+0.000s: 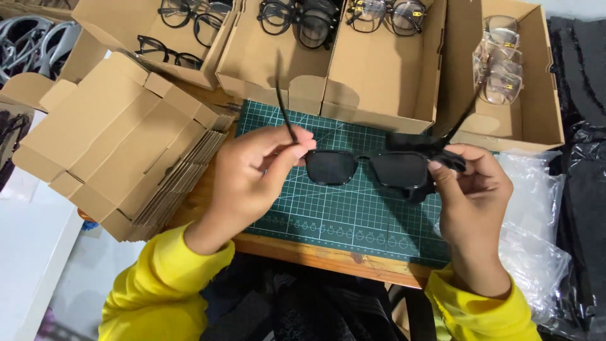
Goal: The person cleans a pair of sunglasses with a black cloth, places them inside a clear plastic bag, wraps them in bubble wrap, and secures them inside a small cardboard shipping box before placing the box into a black mailing envelope.
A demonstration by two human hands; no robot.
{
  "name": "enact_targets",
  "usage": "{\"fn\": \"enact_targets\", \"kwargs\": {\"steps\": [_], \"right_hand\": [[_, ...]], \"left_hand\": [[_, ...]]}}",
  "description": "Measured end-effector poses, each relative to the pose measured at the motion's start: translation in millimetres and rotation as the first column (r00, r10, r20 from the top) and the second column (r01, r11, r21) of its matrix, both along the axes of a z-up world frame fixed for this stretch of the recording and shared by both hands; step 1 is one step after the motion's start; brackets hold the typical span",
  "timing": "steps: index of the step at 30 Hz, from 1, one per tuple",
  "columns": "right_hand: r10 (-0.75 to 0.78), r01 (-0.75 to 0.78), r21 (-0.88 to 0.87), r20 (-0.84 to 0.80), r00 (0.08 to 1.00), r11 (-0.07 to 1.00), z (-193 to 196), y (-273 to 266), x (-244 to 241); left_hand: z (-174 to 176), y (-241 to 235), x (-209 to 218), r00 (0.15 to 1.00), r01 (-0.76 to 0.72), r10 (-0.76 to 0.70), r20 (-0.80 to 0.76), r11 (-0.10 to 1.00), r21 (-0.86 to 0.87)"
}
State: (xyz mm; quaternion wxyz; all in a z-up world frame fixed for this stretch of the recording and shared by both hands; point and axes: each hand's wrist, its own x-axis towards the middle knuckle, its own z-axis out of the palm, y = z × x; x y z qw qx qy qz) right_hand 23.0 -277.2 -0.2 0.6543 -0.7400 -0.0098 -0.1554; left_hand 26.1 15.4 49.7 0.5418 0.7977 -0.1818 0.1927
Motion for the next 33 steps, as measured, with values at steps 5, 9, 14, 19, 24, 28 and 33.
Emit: {"fn": "enact_targets", "kwargs": {"steps": [5, 9, 14, 19, 24, 28, 33], "right_hand": [[0.073, -0.056, 0.327, -0.039, 0.997, 0.944, -8, -6, 6], [0.075, -0.055, 0.331, -0.048, 0.996, 0.942, -14, -8, 9], [0.064, -0.079, -0.086, -0.159, 0.985, 0.993, -2, 3, 5], [0.216, -0.244, -0.358, -0.119, 0.969, 0.901, 9, 9, 6], [0.229, -0.243, -0.433, -0.085, 0.97, 0.868, 19, 5, 4], [0.157, -0.141, -0.326, 0.023, 0.987, 0.935, 22, 10, 1], [0.217, -0.171, -0.469, 0.045, 0.975, 0.867, 24, 21, 0]], "left_hand": [[-36, -2, 19, 0.885, 0.041, -0.244, -0.396, 0.888, -0.457], [-37, 7, 20, 0.858, 0.004, -0.265, -0.439, 0.86, -0.511], [-44, 13, 22, 0.785, -0.091, -0.333, -0.522, 0.772, -0.629], [-33, 14, 7, 0.905, 0.001, -0.201, -0.375, 0.883, -0.469], [-36, 9, -5, 0.971, 0.018, -0.082, -0.223, 0.961, -0.275], [-46, 10, -9, 0.991, 0.088, -0.085, 0.108, 0.996, -0.023], [-61, 14, -11, 0.967, 0.107, -0.141, 0.212, 0.981, 0.163]]}}
